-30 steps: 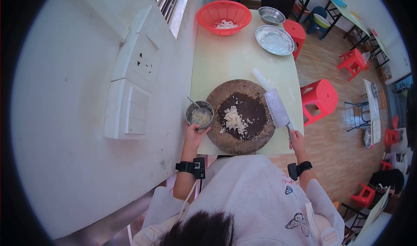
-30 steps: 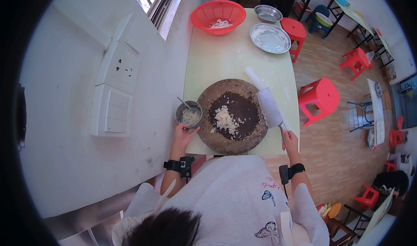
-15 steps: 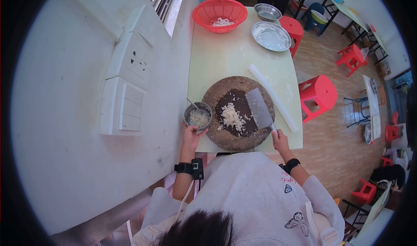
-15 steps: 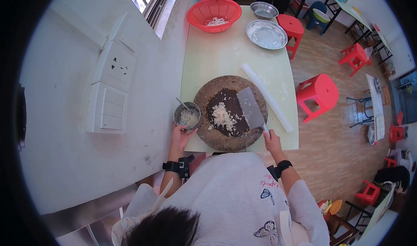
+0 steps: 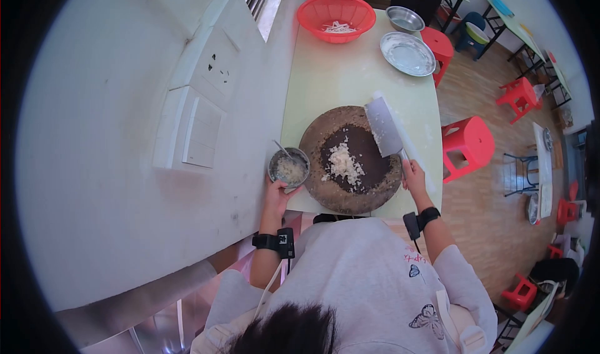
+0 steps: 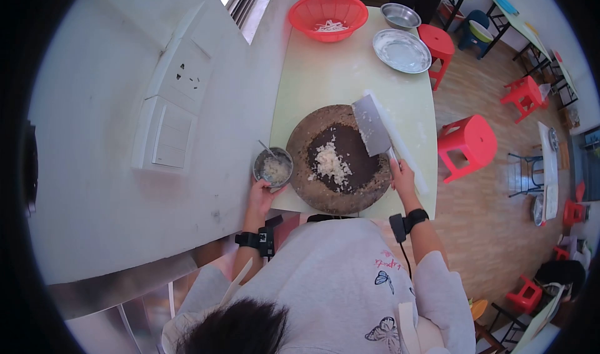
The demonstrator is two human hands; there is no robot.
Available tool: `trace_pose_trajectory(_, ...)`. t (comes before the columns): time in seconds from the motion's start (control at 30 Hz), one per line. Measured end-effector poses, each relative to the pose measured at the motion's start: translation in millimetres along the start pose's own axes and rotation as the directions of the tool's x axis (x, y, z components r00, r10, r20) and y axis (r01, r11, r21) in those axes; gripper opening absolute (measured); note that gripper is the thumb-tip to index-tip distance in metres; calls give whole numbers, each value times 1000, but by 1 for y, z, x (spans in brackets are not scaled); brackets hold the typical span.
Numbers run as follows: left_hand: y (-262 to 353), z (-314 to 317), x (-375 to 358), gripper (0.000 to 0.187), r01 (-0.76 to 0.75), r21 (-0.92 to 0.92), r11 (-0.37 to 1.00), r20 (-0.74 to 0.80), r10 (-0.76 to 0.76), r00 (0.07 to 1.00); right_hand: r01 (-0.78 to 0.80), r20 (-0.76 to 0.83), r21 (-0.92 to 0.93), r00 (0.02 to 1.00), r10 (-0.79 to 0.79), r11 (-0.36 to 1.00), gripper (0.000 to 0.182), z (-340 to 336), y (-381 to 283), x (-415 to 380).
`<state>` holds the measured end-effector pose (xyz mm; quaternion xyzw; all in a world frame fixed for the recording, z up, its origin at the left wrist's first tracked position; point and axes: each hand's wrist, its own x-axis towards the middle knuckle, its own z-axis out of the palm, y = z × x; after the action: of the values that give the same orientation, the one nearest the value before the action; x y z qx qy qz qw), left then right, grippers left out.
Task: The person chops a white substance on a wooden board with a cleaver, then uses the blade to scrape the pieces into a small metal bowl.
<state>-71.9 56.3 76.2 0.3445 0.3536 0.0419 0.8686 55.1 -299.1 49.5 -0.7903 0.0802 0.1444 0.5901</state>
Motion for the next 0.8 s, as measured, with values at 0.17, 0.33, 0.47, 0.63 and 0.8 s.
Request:
trace_pose_trajectory(0.17, -7, -8, -7, 73, 73, 162, 984, 19, -77, 997, 14, 2, -205, 1000, -14, 979, 35, -7, 2, 24)
trace_pose_trajectory(0.33, -19, -3, -11, 76, 84, 188, 979, -18, -82, 996, 24, 16, -296, 1000, -20, 955, 34, -15, 15, 11)
trace_pose_trajectory(0.47, -20, 15, -15, 74, 34, 252, 967, 39, -45, 998, 57, -5, -375, 998, -64, 925, 35, -16, 22, -13)
trace_pose_trajectory(0.63, -28, 30, -10, 76, 15, 299, 954, 110, -50, 993, -22, 80, -337, 995, 52, 941, 34, 2, 17, -40)
trace_pose_trajectory(0.8, -35, 48, -5, 76, 2, 352, 936, 118, -47, 992, 52, 189, -406, 982, 29, 913, 32, 32, 22, -53)
